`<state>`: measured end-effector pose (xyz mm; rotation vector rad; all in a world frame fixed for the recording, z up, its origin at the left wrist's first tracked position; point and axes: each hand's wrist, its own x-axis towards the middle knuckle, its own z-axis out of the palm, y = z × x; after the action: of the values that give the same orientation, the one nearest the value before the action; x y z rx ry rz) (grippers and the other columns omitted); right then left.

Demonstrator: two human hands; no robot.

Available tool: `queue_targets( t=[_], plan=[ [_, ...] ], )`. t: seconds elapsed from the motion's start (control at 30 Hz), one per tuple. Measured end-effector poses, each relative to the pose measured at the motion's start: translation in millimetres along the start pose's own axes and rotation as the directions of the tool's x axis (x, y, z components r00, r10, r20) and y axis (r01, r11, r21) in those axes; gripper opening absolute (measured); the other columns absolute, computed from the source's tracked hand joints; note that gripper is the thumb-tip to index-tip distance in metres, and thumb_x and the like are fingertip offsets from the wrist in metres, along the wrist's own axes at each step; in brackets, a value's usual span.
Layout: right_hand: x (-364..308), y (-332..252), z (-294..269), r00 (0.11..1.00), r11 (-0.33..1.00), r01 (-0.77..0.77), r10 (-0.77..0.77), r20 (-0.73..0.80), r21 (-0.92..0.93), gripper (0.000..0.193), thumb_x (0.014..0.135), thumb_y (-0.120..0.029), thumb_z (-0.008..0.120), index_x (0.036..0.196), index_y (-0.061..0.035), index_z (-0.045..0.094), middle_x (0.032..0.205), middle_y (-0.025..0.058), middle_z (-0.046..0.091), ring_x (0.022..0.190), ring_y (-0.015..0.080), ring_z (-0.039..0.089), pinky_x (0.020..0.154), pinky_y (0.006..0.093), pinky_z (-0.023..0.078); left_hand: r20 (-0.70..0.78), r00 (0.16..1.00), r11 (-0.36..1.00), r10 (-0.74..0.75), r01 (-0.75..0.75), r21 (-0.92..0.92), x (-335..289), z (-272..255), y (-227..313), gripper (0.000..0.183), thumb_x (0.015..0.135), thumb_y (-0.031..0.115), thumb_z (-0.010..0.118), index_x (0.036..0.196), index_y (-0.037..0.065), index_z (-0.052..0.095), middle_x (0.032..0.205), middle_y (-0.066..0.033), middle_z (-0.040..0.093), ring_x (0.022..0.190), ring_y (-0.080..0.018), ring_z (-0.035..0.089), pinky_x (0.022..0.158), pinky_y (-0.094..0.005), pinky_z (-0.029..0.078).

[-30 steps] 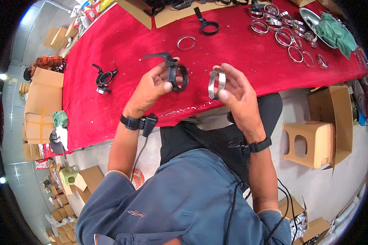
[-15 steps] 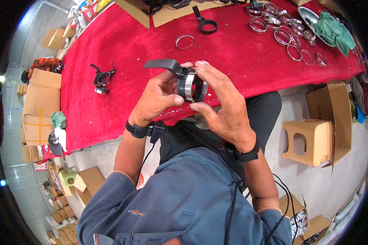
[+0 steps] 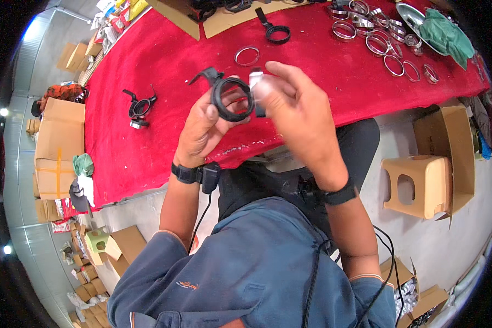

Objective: Assembling metal rings into black plastic holders at a manufacturing table.

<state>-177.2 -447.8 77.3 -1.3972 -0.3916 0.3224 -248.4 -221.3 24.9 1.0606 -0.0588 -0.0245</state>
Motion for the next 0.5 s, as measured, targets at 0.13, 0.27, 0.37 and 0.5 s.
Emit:
queue_targets(
  t=[0.13,0.27,0.37,0.5],
  plan=[
    [10,5,-22,0.934,0.651,-0.349,0.178,0.311,0.674,0.064,0.116,-0.048,0.047,0.144,0.0090,0.057,0.135,0.0268,0.071,0.121,0.0355,0.074,0.095,0.0388,0.065,0.045,0.999,1.000,0.022,-0.022,-0.009,-10,6,10,0.100,0.098,0.052,0.080,0.165,-0.007,0.034,0.154,-0.0262,0.055,0.137,-0.0381,0.061,0.111,-0.0554,0.058],
    [9,17,-30,0.913,0.492,-0.394,0.112,0.392,0.776,0.069,0.117,-0.050,0.043,0.147,0.0113,0.052,0.141,0.0306,0.066,0.128,0.0395,0.071,0.102,0.0430,0.065,0.080,0.996,0.999,0.037,-0.038,0.008,-12,14,18,0.100,0.099,0.054,0.077,0.165,-0.008,0.034,0.153,-0.0279,0.055,0.135,-0.0381,0.063,0.107,-0.0557,0.060],
    [8,24,-32,0.907,0.486,-0.413,0.142,0.396,0.770,0.070,0.117,-0.049,0.044,0.150,0.0120,0.050,0.143,0.0317,0.064,0.130,0.0392,0.070,0.104,0.0448,0.063,0.044,0.998,0.996,0.036,-0.040,0.081,-13,16,21,0.100,0.098,0.056,0.078,0.163,-0.007,0.037,0.152,-0.0263,0.056,0.133,-0.0360,0.064,0.107,-0.0550,0.061],
    [0,24,-25,0.967,0.757,-0.211,0.069,0.246,0.619,0.062,0.113,-0.036,0.061,0.153,0.0097,0.049,0.146,0.0298,0.063,0.135,0.0383,0.066,0.110,0.0446,0.059,-0.029,0.999,0.985,0.014,-0.008,0.174,-9,17,16,0.099,0.095,0.057,0.081,0.160,-0.007,0.043,0.148,-0.0230,0.061,0.131,-0.0304,0.066,0.107,-0.0486,0.060]
  ],
)
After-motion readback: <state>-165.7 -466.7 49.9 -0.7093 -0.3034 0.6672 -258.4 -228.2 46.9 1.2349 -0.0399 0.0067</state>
